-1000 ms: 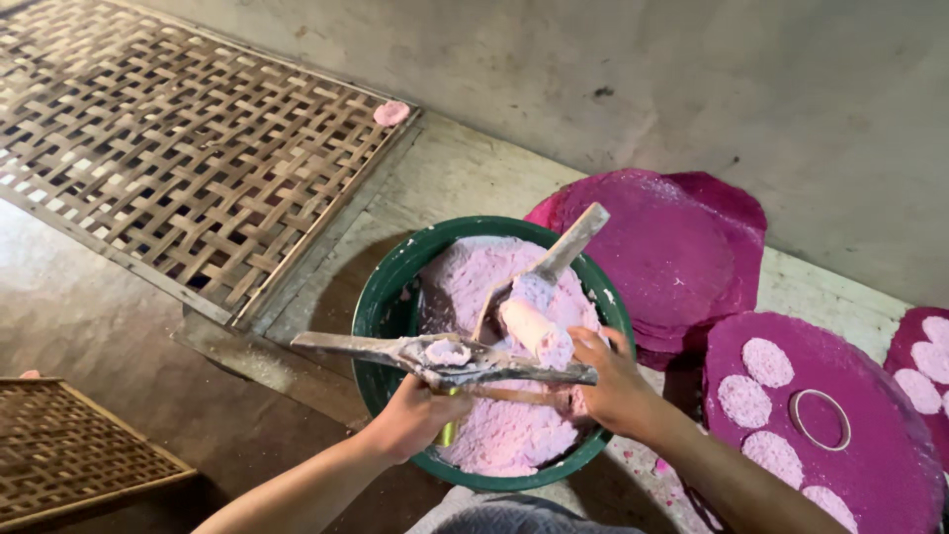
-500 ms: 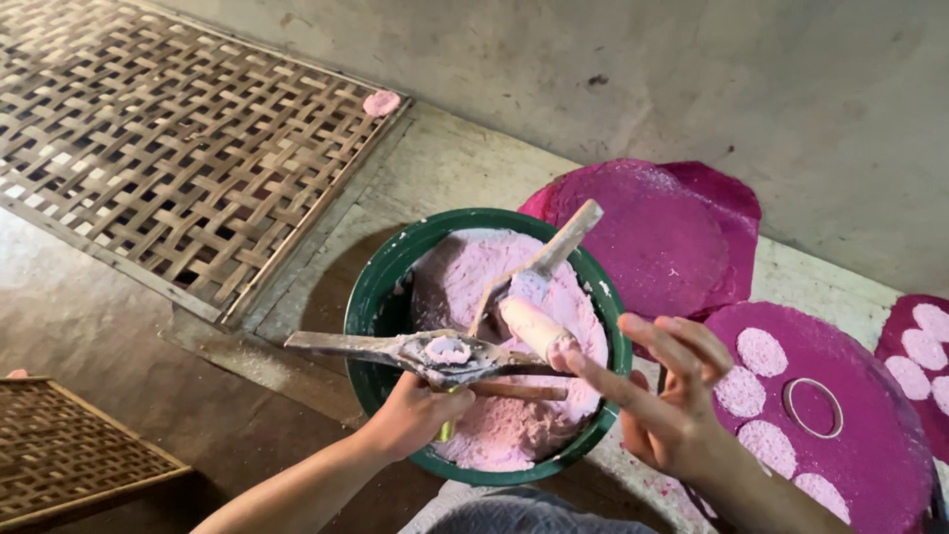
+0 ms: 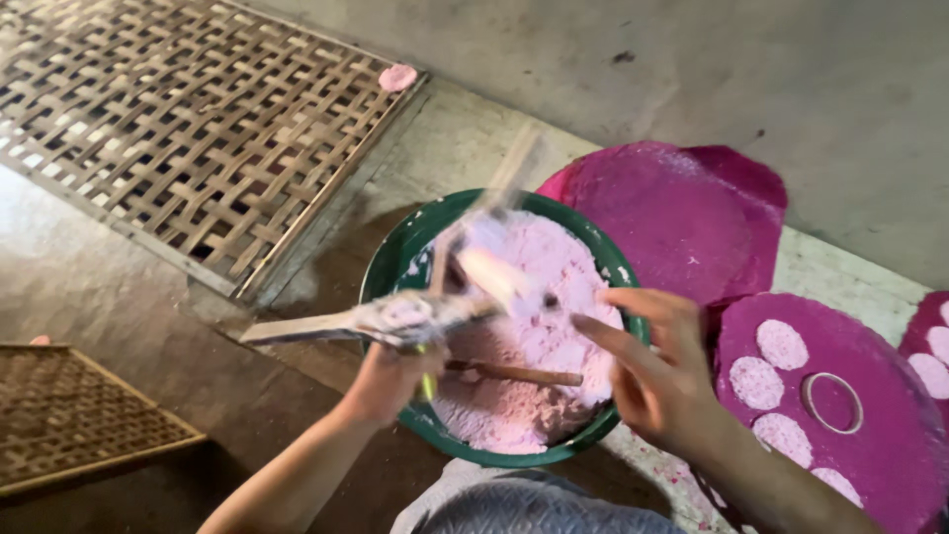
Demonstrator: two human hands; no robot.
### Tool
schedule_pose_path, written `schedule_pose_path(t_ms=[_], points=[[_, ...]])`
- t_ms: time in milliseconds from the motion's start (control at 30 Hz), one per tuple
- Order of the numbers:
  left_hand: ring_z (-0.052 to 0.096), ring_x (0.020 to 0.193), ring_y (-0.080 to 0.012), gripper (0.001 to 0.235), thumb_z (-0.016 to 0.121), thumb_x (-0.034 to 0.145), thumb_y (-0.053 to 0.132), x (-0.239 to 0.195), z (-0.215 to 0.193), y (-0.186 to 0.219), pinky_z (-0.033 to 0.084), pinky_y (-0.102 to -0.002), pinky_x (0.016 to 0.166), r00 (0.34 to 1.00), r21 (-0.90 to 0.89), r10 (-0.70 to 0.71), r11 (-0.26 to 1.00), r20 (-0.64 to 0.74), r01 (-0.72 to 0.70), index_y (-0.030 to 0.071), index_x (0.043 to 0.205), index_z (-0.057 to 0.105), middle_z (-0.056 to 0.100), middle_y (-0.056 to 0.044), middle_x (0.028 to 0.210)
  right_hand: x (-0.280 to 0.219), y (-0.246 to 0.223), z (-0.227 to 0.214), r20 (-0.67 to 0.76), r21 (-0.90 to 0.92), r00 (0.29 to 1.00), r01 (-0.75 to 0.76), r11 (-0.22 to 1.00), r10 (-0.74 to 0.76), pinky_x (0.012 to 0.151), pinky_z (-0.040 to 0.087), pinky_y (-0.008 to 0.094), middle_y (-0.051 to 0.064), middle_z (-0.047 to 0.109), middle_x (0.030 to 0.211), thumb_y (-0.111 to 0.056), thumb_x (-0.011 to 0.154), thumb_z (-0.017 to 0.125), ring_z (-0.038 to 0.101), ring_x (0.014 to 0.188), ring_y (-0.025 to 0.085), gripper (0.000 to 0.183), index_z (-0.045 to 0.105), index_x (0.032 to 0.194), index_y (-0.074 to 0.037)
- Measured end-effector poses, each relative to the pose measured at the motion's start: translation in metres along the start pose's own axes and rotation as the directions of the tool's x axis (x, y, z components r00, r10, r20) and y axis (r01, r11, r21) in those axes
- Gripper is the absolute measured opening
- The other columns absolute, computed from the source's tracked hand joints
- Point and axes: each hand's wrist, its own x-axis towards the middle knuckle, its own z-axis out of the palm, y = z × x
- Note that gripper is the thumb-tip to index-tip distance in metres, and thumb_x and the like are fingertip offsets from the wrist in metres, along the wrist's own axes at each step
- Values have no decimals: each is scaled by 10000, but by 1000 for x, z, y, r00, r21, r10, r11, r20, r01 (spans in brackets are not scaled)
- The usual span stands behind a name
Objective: The person uses a metal pressing tool to scoop pink paste from a green bowl and press it into circular shapes onto large purple sheets, then moves the sheets aside.
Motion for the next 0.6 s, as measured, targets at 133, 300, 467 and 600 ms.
schedule_pose_path(t_ms=[133, 300, 467, 600], points=[[591, 934, -114, 456, 632, 913, -53, 24, -28, 5, 505, -248, 761, 860, 169, 476, 877, -184, -449, 31, 1349, 526, 609, -19, 1087, 0, 1, 50, 713, -284, 623, -163, 945, 321, 848, 540, 471, 136, 634, 1089, -312, 894, 704, 645, 1018, 330, 361, 638, 1161, -78], [593, 1054, -101, 578, 671, 916, -35, 47, -34, 1, 496, -243, 910, 765, 284, 573, 817, -294, -503, -3, 1451, 454, 629, -23, 1165, -3, -1, 120, 846, -322, 405, -131, 938, 346, 762, 568, 456, 167, 639, 1118, -159, 1059, 436, 703, 943, 313, 329, 505, 1378, -112], [601, 1077, -91, 546, 668, 957, 3, 47, -33, -1, 499, -243, 933, 796, 202, 521, 854, -307, -480, -14, 1461, 461, 648, -28, 1195, -4, -7, 145, 850, -197, 527, 311, 930, 4, 691, 572, 470, 176, 607, 1109, -211, 891, 556, 694, 924, 303, 595, 386, 1442, -65], [601, 1147, -112, 495, 693, 951, -28, 47, -33, 4, 485, -268, 1028, 732, 240, 625, 780, -270, -578, -27, 1412, 511, 645, -51, 1251, 7, -6, 135, 959, -108, 283, 268, 957, 29, 658, 589, 413, 287, 525, 1247, -137, 895, 563, 698, 875, 331, 771, 178, 1546, 13]])
